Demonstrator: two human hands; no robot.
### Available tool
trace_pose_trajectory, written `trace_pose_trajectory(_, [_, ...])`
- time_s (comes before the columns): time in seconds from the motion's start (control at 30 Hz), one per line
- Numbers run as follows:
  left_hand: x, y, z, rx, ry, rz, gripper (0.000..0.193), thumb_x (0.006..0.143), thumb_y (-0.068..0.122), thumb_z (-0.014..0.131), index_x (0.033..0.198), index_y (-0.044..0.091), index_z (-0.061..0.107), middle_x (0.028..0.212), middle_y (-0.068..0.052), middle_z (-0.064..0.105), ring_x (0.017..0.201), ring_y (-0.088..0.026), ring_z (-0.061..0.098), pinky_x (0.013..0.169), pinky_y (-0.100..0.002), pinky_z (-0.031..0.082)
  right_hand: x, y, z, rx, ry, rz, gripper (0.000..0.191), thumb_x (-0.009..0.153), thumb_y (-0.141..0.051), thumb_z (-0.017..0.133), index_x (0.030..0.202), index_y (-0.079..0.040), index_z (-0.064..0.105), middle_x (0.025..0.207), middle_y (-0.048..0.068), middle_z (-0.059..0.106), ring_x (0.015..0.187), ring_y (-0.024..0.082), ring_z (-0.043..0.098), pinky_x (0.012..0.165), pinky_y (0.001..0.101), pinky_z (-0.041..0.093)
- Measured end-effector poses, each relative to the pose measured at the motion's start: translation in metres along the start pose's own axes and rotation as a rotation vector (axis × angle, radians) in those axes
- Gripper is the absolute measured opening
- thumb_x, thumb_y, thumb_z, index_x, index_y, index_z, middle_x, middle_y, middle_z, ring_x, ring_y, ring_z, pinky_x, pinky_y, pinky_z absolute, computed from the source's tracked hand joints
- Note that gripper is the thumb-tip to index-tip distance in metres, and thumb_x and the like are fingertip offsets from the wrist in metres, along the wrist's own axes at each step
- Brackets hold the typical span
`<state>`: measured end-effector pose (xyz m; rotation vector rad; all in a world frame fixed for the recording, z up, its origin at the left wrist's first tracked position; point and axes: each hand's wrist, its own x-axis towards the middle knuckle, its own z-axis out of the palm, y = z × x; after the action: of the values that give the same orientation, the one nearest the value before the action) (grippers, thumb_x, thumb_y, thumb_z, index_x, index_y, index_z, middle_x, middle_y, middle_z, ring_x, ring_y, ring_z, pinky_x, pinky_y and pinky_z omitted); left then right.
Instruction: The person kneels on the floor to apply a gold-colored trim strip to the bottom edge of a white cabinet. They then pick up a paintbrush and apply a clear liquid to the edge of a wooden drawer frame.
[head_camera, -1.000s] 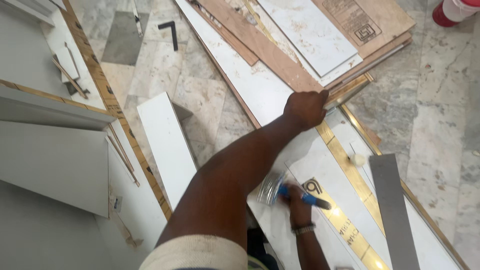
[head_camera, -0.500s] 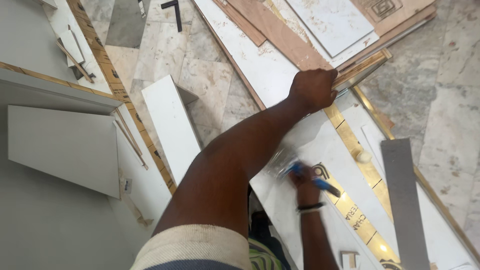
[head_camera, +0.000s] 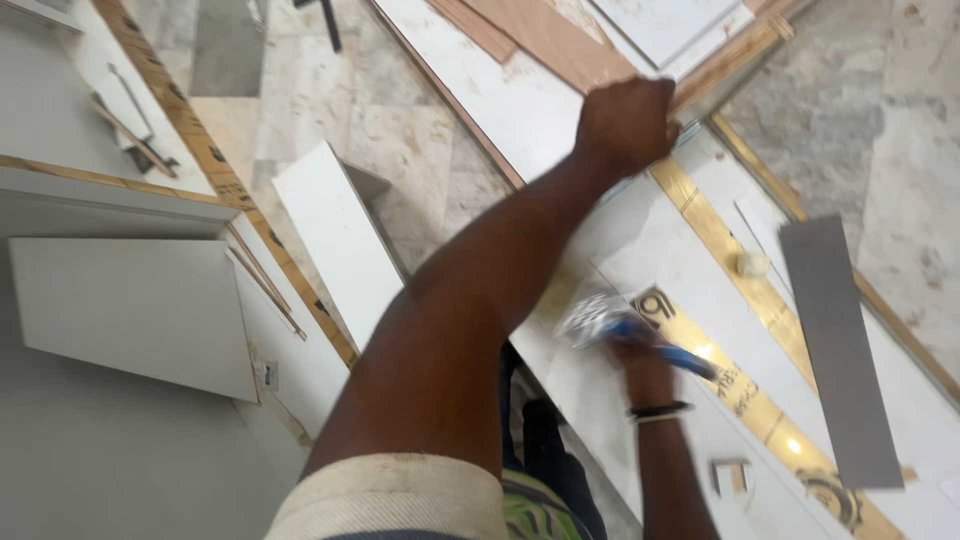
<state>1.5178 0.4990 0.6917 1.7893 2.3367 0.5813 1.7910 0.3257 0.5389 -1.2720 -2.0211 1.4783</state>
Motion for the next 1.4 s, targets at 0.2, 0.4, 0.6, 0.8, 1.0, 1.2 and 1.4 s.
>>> trace_pose_trajectory(0.2, [-0.026,-0.013,-0.007,-0.073,-0.126,-0.022,0.061,0.096,0.055,0.065,0.13,0.004,0.055,0.113,-0.018,0.068,0.104,-0.035,0.067,0.086,-0.051,0.054,-0.045,-0.008,0.086,0.604,-0.585,0.187,0.036,0.087,-0.004,0.074,0.122,-0.004,0.065,0.119,0.005,0.068,0.11,0.02,0.068,0.092,0.0321,0.062])
trace_pose_trajectory(0.4, [-0.212,-0.149,-0.051,-0.068,0.287,-0.008,0.055,0.102,0.034,0.068,0.143,0.002,0.051,0.148,-0.025,0.05,0.142,-0.042,0.043,0.119,-0.053,0.033,0.012,0.022,-0.052,1.262,0.662,0.223,0.034,0.097,-0.023,0.073,0.122,-0.002,0.064,0.119,0.011,0.069,0.105,0.021,0.072,0.092,0.0317,0.065])
trace_pose_trajectory(0.6, [-0.403,-0.237,-0.014,0.064,-0.563,-0.815,0.05,0.096,0.043,0.058,0.114,-0.002,0.065,0.123,-0.026,0.064,0.121,-0.041,0.059,0.105,-0.048,0.047,-0.034,0.021,-0.133,1.296,0.876,0.262,0.043,0.104,-0.04,0.07,0.119,0.001,0.066,0.116,0.016,0.07,0.099,0.022,0.075,0.09,0.0306,0.067])
trace_pose_trajectory(0.8, [-0.404,-0.179,0.063,-0.265,-0.15,-1.091,0.037,0.086,0.028,0.066,0.112,0.003,0.069,0.114,-0.024,0.07,0.108,-0.041,0.067,0.095,-0.048,0.054,-0.101,0.021,-0.075,1.274,0.516,0.206,0.028,0.109,-0.032,0.067,0.117,-0.005,0.068,0.111,0.009,0.072,0.105,0.021,0.07,0.097,0.0359,0.061])
trace_pose_trajectory(1.0, [-0.338,-0.107,0.096,-0.453,0.002,-0.917,0.073,0.075,0.029,0.079,0.13,-0.01,0.051,0.126,-0.028,0.063,0.119,-0.043,0.058,0.101,-0.047,0.048,-0.118,0.01,-0.051,1.128,0.545,0.418,0.033,0.105,-0.036,0.068,0.119,-0.006,0.067,0.107,0.006,0.07,0.1,0.018,0.068,0.098,0.0357,0.058])
trace_pose_trajectory(1.2, [-0.319,-0.06,0.08,-0.492,-0.236,-0.539,0.077,0.082,0.036,0.076,0.138,-0.008,0.047,0.127,-0.029,0.059,0.114,-0.041,0.061,0.1,-0.047,0.048,-0.107,-0.006,-0.053,1.158,0.543,0.373,0.041,0.103,-0.038,0.067,0.127,-0.005,0.063,0.115,0.008,0.068,0.109,0.018,0.066,0.103,0.0348,0.057])
trace_pose_trajectory(1.4, [-0.217,-0.025,0.003,-0.04,-0.494,0.155,0.02,0.1,0.015,0.059,0.118,0.01,0.066,0.121,-0.013,0.069,0.123,-0.033,0.063,0.109,-0.049,0.047,-0.098,-0.015,-0.033,1.197,0.514,0.384,0.043,0.1,-0.036,0.068,0.127,-0.004,0.06,0.115,0.009,0.068,0.108,0.019,0.067,0.101,0.0363,0.058])
